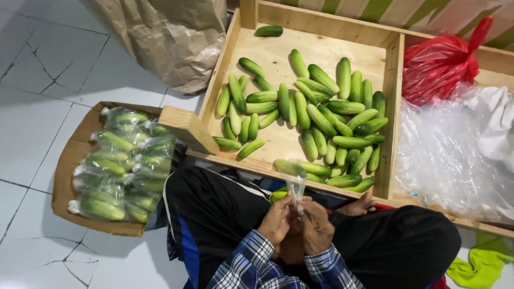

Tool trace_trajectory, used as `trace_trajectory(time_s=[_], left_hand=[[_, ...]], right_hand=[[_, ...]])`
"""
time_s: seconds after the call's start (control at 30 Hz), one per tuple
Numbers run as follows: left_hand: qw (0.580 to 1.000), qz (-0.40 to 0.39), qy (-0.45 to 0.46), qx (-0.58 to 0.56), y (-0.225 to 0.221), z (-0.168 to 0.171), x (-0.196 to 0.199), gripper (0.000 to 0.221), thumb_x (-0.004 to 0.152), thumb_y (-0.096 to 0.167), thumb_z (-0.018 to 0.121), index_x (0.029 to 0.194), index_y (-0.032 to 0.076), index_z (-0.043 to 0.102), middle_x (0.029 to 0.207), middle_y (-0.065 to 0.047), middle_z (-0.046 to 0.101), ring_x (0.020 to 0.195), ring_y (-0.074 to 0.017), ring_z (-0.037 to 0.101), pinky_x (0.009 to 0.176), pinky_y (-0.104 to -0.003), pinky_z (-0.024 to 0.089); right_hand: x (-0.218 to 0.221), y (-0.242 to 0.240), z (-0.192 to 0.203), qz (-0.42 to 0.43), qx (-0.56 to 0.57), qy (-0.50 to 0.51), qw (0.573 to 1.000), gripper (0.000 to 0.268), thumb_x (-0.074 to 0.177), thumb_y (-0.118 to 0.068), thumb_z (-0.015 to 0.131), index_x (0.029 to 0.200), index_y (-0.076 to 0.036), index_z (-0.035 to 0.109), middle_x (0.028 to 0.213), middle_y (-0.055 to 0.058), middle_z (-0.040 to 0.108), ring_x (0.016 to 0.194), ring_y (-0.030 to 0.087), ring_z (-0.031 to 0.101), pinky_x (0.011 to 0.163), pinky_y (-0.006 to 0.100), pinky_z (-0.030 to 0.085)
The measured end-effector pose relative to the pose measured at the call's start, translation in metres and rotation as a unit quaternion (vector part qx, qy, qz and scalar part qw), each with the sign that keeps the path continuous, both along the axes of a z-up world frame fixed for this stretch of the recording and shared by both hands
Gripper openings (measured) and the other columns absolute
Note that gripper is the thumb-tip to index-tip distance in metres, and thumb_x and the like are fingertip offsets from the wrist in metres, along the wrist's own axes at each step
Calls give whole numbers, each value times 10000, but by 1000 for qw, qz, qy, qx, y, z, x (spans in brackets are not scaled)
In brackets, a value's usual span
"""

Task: The person puts cucumbers into plastic bags and places the bags into a box.

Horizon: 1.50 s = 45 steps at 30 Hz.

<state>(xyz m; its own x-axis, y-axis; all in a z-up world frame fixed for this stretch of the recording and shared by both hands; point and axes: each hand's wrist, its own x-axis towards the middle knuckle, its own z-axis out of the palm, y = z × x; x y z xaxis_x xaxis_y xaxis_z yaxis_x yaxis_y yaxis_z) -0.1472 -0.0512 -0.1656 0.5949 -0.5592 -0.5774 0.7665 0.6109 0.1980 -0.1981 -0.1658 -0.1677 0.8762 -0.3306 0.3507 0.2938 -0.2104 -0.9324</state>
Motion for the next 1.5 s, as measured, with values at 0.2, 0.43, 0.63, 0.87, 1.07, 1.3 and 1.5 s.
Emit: trace_trajectory(time_s=[0.2, 0.43, 0.63, 0.87, 1.07, 1.3, 1.5], left_hand=[[987, 83, -4, -141, -3, 12, -4, 459, 1042, 327, 540, 1256, -71, 621, 1246, -248, 692, 1215, -338, 649, 1122, -428, 482], [975, 136, 26, -174, -6, -17, -5, 364, 1047, 340, 564, 1137, -7, 627, 1024, -117, 684, 1240, -329, 626, 989, -414, 534], [986, 132, 13, -96, -5, -19, 4, 523, 951, 317, 698, 1301, -64, 627, 687, 28, 522, 864, -176, 647, 790, -287, 531], [983, 178, -23, -44, -16, -59, 4, 163, 960, 186, 706, 1036, 53, 654, 678, 33, 579, 875, -188, 686, 711, -284, 555], [993, 118, -23, -9, -5, -8, 9, 525, 931, 417, 686, 1264, 15, 643, 653, 62, 487, 694, -96, 570, 546, -213, 367], [992, 124, -25, 16, -16, -54, 5, 263, 962, 354, 715, 963, 128, 579, 619, 55, 451, 762, -104, 630, 630, -191, 519], [987, 148, -52, 19, -21, -66, 2, 222, 996, 336, 678, 943, 140, 588, 614, 72, 419, 813, -152, 628, 745, -283, 529]], right_hand=[[-6, 0, 13, -30, -19, 59, 998, 153, 882, 32, 737, 1003, -49, 781, 1015, 88, 778, 1037, 182, 714, 1021, 282, 554], [-9, -9, -9, 30, 78, 121, 989, 89, 922, -61, 727, 996, -36, 768, 1009, 84, 787, 1002, 157, 728, 991, 281, 559], [-9, -7, -11, 52, 128, 165, 977, 111, 932, -101, 716, 995, -34, 778, 1008, 103, 809, 1031, 187, 736, 1036, 329, 548], [-9, -9, -26, 62, 171, 179, 967, 112, 921, -88, 723, 999, -20, 768, 1012, 121, 805, 1014, 202, 741, 1017, 339, 557], [-11, -7, -29, 51, 183, 189, 964, 100, 925, -98, 721, 984, -26, 756, 1017, 127, 795, 1004, 205, 736, 967, 342, 579], [-9, 3, -15, 19, 321, 200, 926, 95, 905, -40, 715, 961, 37, 710, 1048, 217, 758, 945, 352, 771, 898, 518, 669], [-4, 11, 7, -43, 180, 252, 950, 168, 835, -43, 795, 987, 23, 816, 976, 142, 819, 946, 168, 743, 990, 300, 593]])
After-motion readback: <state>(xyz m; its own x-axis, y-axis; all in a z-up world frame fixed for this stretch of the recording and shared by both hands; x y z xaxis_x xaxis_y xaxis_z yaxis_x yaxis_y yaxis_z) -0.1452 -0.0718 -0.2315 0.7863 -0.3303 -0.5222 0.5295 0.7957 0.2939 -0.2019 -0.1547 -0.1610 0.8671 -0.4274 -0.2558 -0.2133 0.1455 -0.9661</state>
